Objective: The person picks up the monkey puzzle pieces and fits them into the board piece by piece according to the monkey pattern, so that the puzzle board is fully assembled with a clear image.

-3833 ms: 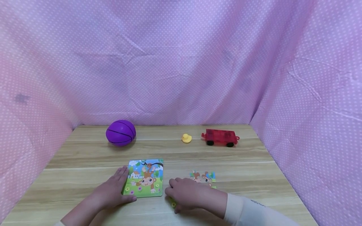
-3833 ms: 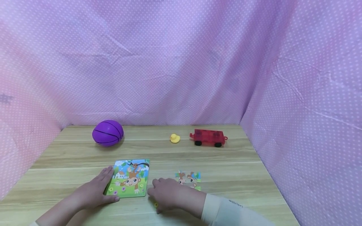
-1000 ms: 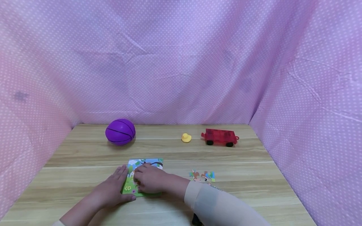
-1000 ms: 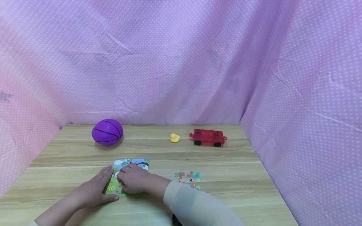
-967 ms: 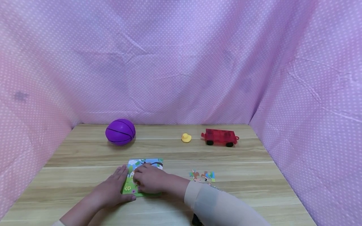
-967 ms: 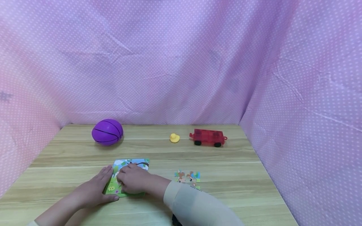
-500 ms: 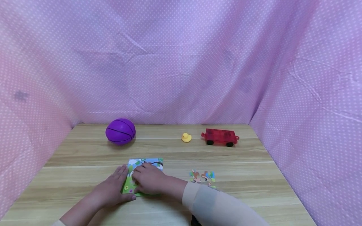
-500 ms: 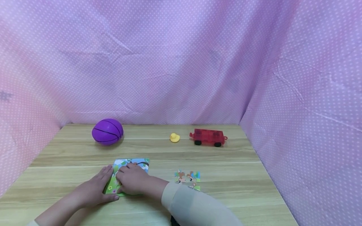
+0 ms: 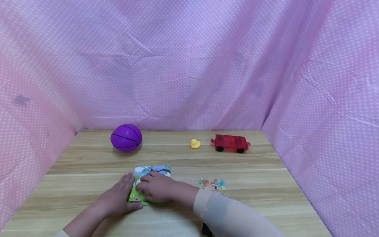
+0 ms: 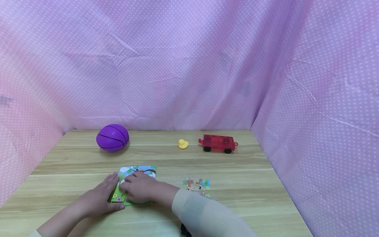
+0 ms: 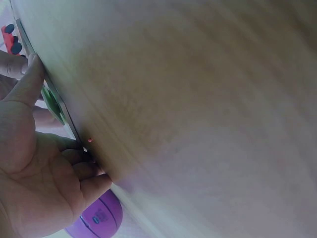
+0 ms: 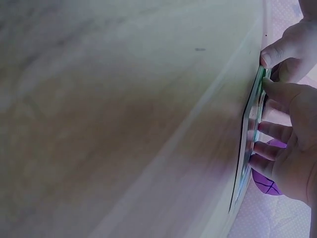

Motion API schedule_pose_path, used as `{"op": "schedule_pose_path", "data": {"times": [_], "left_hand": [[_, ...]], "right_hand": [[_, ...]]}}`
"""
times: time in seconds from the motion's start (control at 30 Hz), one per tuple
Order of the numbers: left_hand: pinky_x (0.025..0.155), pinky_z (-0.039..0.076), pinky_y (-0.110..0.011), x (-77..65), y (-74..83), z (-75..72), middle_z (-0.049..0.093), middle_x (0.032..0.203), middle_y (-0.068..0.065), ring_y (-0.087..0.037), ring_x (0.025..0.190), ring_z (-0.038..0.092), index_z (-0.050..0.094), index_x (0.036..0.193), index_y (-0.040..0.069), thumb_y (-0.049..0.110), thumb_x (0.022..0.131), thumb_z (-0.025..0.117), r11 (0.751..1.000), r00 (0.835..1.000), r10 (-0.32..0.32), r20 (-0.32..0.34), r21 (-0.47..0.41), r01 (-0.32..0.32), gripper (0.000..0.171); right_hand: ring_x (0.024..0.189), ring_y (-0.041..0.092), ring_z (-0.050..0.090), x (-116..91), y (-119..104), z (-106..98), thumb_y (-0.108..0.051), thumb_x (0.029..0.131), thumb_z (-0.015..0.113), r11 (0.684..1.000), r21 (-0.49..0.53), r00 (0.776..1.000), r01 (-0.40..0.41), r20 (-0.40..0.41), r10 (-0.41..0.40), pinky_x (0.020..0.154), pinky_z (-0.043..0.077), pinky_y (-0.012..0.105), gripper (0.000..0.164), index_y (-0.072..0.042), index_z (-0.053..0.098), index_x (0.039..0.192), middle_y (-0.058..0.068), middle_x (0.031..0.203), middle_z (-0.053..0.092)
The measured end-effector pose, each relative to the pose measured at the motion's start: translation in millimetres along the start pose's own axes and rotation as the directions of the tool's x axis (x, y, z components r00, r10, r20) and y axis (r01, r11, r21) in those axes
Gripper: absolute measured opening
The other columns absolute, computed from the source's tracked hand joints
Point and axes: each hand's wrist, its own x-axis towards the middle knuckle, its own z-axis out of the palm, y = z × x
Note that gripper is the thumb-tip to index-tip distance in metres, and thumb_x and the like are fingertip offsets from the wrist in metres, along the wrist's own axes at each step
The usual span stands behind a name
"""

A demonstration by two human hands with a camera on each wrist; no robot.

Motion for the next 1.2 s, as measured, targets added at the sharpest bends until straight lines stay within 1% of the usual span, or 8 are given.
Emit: {"op": "schedule_pose_path", "data": {"times": [0.13, 0.23, 0.4, 0.53, 0.73, 0.87, 1.07, 1.2], "left_hand": [[0.114, 0.029, -0.063, -0.5, 0.2, 0.4, 0.023, 0.157, -0.030, -0.049, 0.145, 0.021, 0.028, 0.149, -0.011, 0.073, 0.074, 0.067, 1.000, 0.999, 0.024, -0.023, 0.016, -0.023, 0.119], [0.114, 0.029, -0.063, -0.5, 0.8, -0.1, 0.023, 0.157, -0.030, -0.049, 0.144, 0.022, 0.028, 0.149, -0.011, 0.072, 0.074, 0.067, 0.999, 0.999, 0.031, -0.031, 0.028, -0.030, 0.118], [0.114, 0.028, -0.063, 0.4, 1.0, -0.9, 0.023, 0.157, -0.030, -0.049, 0.145, 0.021, 0.028, 0.149, -0.011, 0.071, 0.075, 0.067, 0.999, 0.999, 0.024, -0.021, 0.029, -0.023, 0.117], [0.112, 0.030, -0.064, 0.3, 1.7, -1.8, 0.023, 0.156, -0.031, -0.051, 0.143, 0.022, 0.028, 0.148, -0.012, 0.071, 0.074, 0.068, 0.999, 0.999, 0.034, -0.019, 0.031, -0.033, 0.118], [0.112, 0.029, -0.065, -0.2, 2.9, -3.9, 0.021, 0.157, -0.032, -0.051, 0.144, 0.020, 0.026, 0.149, -0.012, 0.071, 0.073, 0.069, 1.000, 1.000, 0.023, 0.002, 0.016, -0.023, 0.120], [0.113, 0.028, -0.065, 0.0, 2.5, -3.2, 0.020, 0.158, -0.031, -0.050, 0.145, 0.019, 0.026, 0.149, -0.011, 0.071, 0.074, 0.068, 1.000, 1.000, 0.013, 0.010, 0.013, -0.013, 0.119], [0.114, 0.027, -0.065, 0.1, 1.0, -1.7, 0.021, 0.158, -0.029, -0.049, 0.145, 0.019, 0.026, 0.150, -0.010, 0.071, 0.075, 0.068, 1.000, 1.000, 0.006, 0.007, 0.008, -0.006, 0.118], [0.113, 0.027, -0.065, -0.2, 0.5, -1.2, 0.021, 0.158, -0.030, -0.049, 0.145, 0.019, 0.027, 0.150, -0.010, 0.071, 0.074, 0.068, 1.000, 1.000, 0.007, 0.007, 0.001, -0.007, 0.119]], "right_hand": [[0.143, 0.023, 0.033, -3.8, -0.3, 0.2, -0.041, 0.104, 0.042, 0.996, -0.072, 0.998, 0.058, 0.020, -0.056, 0.122, 0.025, 0.040, 0.046, -0.048, 0.035, 0.148, -0.012, 0.157, 0.033], [0.144, 0.027, 0.032, -5.5, -0.9, -1.1, -0.036, 0.104, 0.044, 0.992, -0.100, 0.996, 0.076, 0.043, -0.072, 0.122, 0.024, 0.040, 0.048, -0.049, 0.033, 0.149, -0.016, 0.159, 0.029], [0.148, 0.026, 0.024, -6.2, -4.8, -5.3, -0.037, 0.098, 0.056, 0.988, -0.146, 0.991, 0.043, 0.129, -0.024, 0.120, 0.029, 0.044, 0.064, -0.053, 0.023, 0.150, -0.023, 0.161, 0.016], [0.150, 0.026, 0.019, -6.0, -7.1, -7.4, -0.040, 0.096, 0.058, 0.986, -0.164, 0.985, 0.027, 0.174, 0.002, 0.119, 0.030, 0.045, 0.071, -0.055, 0.015, 0.150, -0.026, 0.161, 0.009], [0.152, 0.022, 0.011, -7.9, -2.1, -7.2, -0.032, 0.093, 0.062, 0.994, -0.105, 0.983, 0.039, 0.183, -0.019, 0.123, 0.018, 0.048, 0.080, -0.059, 0.011, 0.149, -0.026, 0.161, 0.006], [0.152, 0.024, 0.012, -9.7, -0.5, -6.7, -0.032, 0.093, 0.063, 0.989, -0.131, 0.982, 0.065, 0.182, -0.040, 0.123, 0.018, 0.047, 0.081, -0.060, 0.011, 0.148, -0.024, 0.162, 0.005], [0.152, 0.024, 0.009, -11.5, -1.4, -7.7, -0.036, 0.095, 0.061, 0.986, -0.153, 0.980, 0.060, 0.198, -0.029, 0.123, 0.019, 0.047, 0.079, -0.061, 0.007, 0.147, -0.024, 0.162, 0.001], [0.153, 0.024, 0.008, -12.7, -1.3, -6.4, -0.037, 0.095, 0.061, 0.986, -0.152, 0.981, 0.071, 0.192, -0.041, 0.124, 0.016, 0.047, 0.081, -0.059, 0.004, 0.148, -0.023, 0.163, 0.000]]}}
